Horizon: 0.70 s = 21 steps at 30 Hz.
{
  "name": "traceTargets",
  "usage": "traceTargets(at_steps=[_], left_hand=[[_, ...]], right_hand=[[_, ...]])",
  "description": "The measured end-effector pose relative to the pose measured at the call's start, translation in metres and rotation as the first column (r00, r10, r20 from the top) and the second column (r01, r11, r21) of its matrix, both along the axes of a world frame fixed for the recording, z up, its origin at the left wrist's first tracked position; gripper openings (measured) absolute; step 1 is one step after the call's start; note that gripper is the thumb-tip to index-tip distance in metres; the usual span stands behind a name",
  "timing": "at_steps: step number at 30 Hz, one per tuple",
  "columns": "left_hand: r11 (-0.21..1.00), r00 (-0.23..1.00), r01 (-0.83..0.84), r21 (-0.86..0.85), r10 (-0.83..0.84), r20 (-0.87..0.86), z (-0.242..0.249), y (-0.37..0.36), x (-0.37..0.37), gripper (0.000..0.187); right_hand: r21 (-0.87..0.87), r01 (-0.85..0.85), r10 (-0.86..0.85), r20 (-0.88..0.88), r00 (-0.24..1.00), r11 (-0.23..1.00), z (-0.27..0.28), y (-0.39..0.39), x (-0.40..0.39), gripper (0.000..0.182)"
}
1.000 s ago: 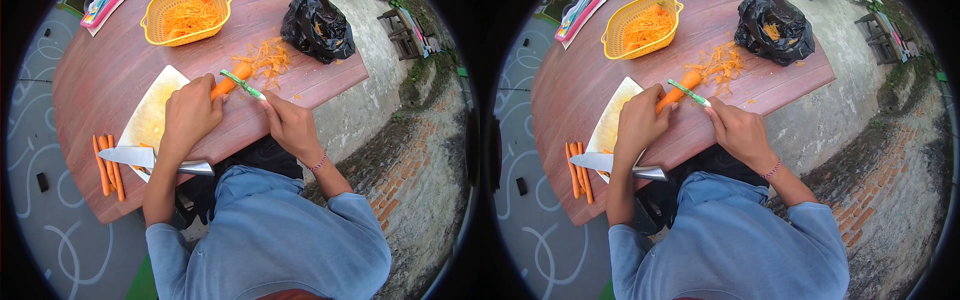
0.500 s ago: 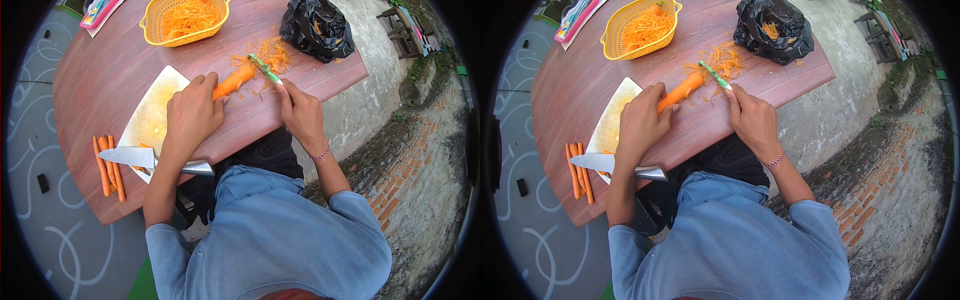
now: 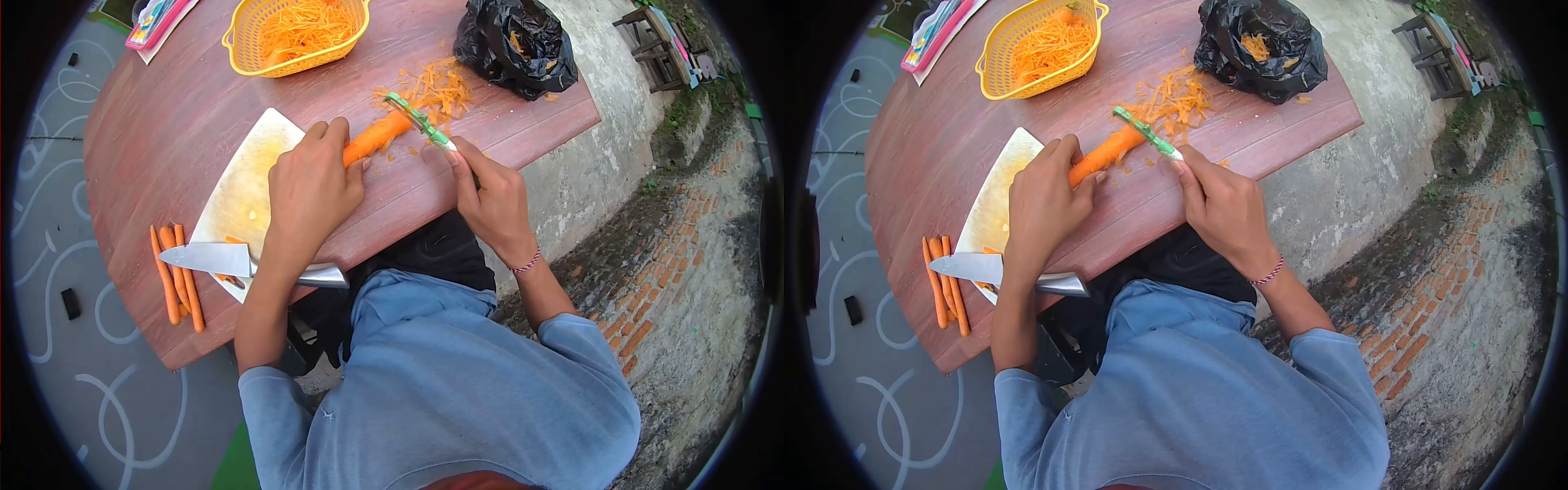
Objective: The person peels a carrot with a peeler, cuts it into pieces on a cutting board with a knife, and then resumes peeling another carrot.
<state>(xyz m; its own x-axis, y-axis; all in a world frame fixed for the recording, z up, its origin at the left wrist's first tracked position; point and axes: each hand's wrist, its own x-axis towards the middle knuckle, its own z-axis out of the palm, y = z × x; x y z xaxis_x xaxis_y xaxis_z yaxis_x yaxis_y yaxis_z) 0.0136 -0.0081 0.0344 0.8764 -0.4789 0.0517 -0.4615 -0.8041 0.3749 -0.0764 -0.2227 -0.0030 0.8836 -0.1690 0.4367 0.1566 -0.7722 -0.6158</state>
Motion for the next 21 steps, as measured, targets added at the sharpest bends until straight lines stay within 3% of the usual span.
traceTargets(at_steps=[4, 6, 10, 12, 14, 16, 19, 21], left_hand=[[1.0, 1.0, -0.017, 0.002, 0.017, -0.002, 0.0, -0.001, -0.002, 0.029], [1.0, 1.0, -0.026, 0.004, 0.026, -0.001, 0.0, 0.0, -0.002, 0.029], [0.999, 0.999, -0.032, 0.012, 0.032, 0.014, -0.001, -0.001, -0.001, 0.03], [0.999, 0.999, -0.041, 0.022, 0.041, 0.009, -0.002, -0.002, -0.001, 0.03], [0.999, 0.999, -0.041, 0.021, 0.04, 0.015, -0.002, -0.002, -0.003, 0.03], [0.999, 0.999, -0.041, 0.029, 0.04, 0.026, 0.0, -0.002, -0.004, 0.03], [0.999, 0.998, -0.032, 0.028, 0.031, 0.052, 0.0, -0.002, -0.002, 0.031], [1.0, 0.998, -0.024, 0.019, 0.023, 0.065, 0.0, -0.002, -0.003, 0.031]], right_hand=[[-0.066, -0.068, 0.065, -0.058, 0.996, 0.995, -0.006, 0.006, -0.007, 0.022], [-0.122, 0.073, -0.095, -0.19, 0.977, 0.99, -0.002, -0.009, 0.001, 0.022], [-0.055, 0.09, -0.097, -0.149, 0.984, 0.994, -0.002, -0.01, -0.001, 0.022], [-0.025, -0.068, 0.067, -0.019, 0.998, 0.997, 0.002, 0.005, -0.008, 0.022], [-0.069, -0.069, 0.062, -0.094, 0.994, 0.995, -0.002, 0.005, -0.009, 0.022], [-0.07, 0.055, -0.063, -0.119, 0.991, 0.996, -0.006, -0.008, 0.0, 0.021], [-0.028, 0.111, -0.114, -0.206, 0.972, 0.993, 0.002, -0.013, 0.001, 0.021], [-0.007, 0.026, -0.027, -0.106, 0.994, 1.0, 0.002, -0.002, -0.003, 0.021]])
